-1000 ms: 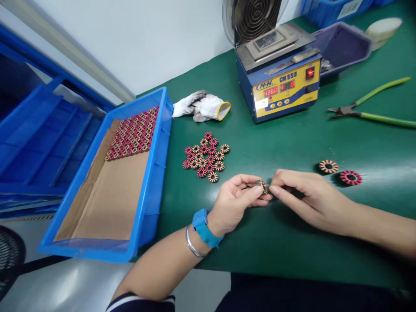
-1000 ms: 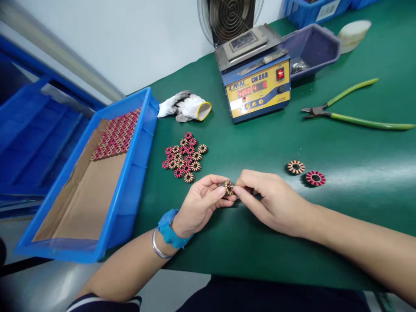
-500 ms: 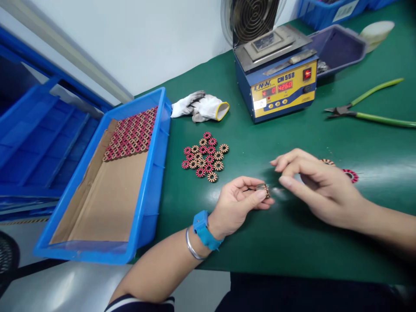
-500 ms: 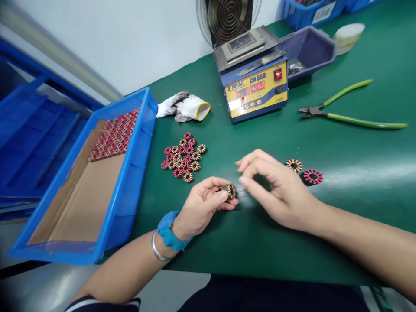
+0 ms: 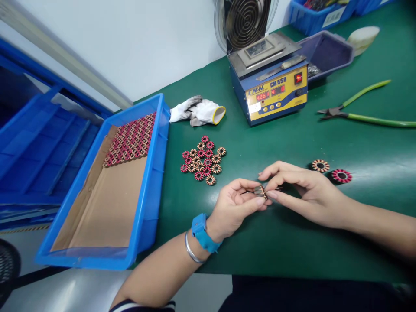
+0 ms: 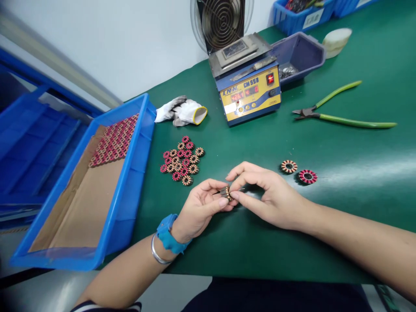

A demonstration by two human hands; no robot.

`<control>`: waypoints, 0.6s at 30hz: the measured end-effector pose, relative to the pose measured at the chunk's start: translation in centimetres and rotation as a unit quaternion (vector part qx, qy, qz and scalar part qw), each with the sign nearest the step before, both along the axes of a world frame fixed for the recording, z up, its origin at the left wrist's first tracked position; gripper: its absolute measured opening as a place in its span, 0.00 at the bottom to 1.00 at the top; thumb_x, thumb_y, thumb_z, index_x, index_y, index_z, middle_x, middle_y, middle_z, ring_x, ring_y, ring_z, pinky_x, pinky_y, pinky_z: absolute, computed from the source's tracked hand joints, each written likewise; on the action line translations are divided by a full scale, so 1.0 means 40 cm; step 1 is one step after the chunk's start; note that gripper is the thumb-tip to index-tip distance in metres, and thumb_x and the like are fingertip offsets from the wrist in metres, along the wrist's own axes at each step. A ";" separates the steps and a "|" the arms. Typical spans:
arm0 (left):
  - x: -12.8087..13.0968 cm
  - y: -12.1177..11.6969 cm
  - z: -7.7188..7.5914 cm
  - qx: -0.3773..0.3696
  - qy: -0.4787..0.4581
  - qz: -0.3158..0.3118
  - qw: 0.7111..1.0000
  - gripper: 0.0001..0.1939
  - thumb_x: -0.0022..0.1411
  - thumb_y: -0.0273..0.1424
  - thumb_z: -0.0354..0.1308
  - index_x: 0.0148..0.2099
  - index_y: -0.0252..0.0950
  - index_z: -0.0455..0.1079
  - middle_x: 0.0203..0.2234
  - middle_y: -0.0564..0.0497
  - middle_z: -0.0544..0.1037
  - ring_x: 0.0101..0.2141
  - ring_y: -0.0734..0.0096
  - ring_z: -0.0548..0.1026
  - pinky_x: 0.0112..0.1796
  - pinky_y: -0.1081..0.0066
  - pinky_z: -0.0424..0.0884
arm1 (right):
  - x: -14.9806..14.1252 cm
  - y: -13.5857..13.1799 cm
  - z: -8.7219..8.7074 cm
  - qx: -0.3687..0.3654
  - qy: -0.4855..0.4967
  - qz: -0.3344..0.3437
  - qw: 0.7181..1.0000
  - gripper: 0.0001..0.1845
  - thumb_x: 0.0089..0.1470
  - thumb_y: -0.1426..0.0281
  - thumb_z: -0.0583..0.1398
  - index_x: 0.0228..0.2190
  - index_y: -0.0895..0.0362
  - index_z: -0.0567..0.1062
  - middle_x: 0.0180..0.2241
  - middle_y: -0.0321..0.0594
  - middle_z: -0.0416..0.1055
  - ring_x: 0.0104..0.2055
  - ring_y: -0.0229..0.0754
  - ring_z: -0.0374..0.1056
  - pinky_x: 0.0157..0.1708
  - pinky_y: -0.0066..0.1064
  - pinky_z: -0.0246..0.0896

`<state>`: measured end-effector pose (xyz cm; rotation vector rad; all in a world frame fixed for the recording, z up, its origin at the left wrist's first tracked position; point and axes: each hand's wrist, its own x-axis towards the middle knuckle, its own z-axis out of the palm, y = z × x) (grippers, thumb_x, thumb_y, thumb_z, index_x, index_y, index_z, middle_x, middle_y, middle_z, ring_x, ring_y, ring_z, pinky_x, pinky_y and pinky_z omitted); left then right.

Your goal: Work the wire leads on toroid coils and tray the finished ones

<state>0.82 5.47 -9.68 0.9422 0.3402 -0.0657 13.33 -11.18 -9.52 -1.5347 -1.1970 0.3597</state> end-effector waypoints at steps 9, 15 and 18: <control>-0.002 -0.012 -0.006 0.044 -0.021 0.057 0.997 0.21 0.49 0.26 0.78 0.41 0.32 0.70 0.33 0.51 0.82 0.36 0.78 0.80 0.42 0.77 0.76 | -0.018 -0.010 -0.005 -0.011 -0.036 -0.039 0.999 0.03 0.62 0.69 0.64 0.34 0.50 0.77 0.50 0.43 0.73 0.55 0.46 0.72 0.53 0.38 0.69; -0.009 -0.020 -0.005 0.063 -0.014 0.039 0.997 0.24 0.48 0.31 0.79 0.41 0.33 0.69 0.33 0.51 0.81 0.34 0.77 0.79 0.39 0.76 0.75 | -0.025 -0.026 0.002 0.024 -0.065 -0.012 0.998 0.04 0.59 0.72 0.64 0.35 0.51 0.77 0.52 0.44 0.73 0.58 0.50 0.70 0.54 0.40 0.69; -0.008 -0.020 -0.005 0.066 -0.009 0.036 0.997 0.25 0.47 0.32 0.79 0.41 0.33 0.68 0.33 0.51 0.81 0.34 0.76 0.79 0.39 0.74 0.75 | -0.011 -0.033 -0.006 -0.007 -0.021 -0.037 0.999 0.10 0.61 0.68 0.65 0.45 0.48 0.76 0.57 0.44 0.70 0.61 0.51 0.67 0.59 0.42 0.65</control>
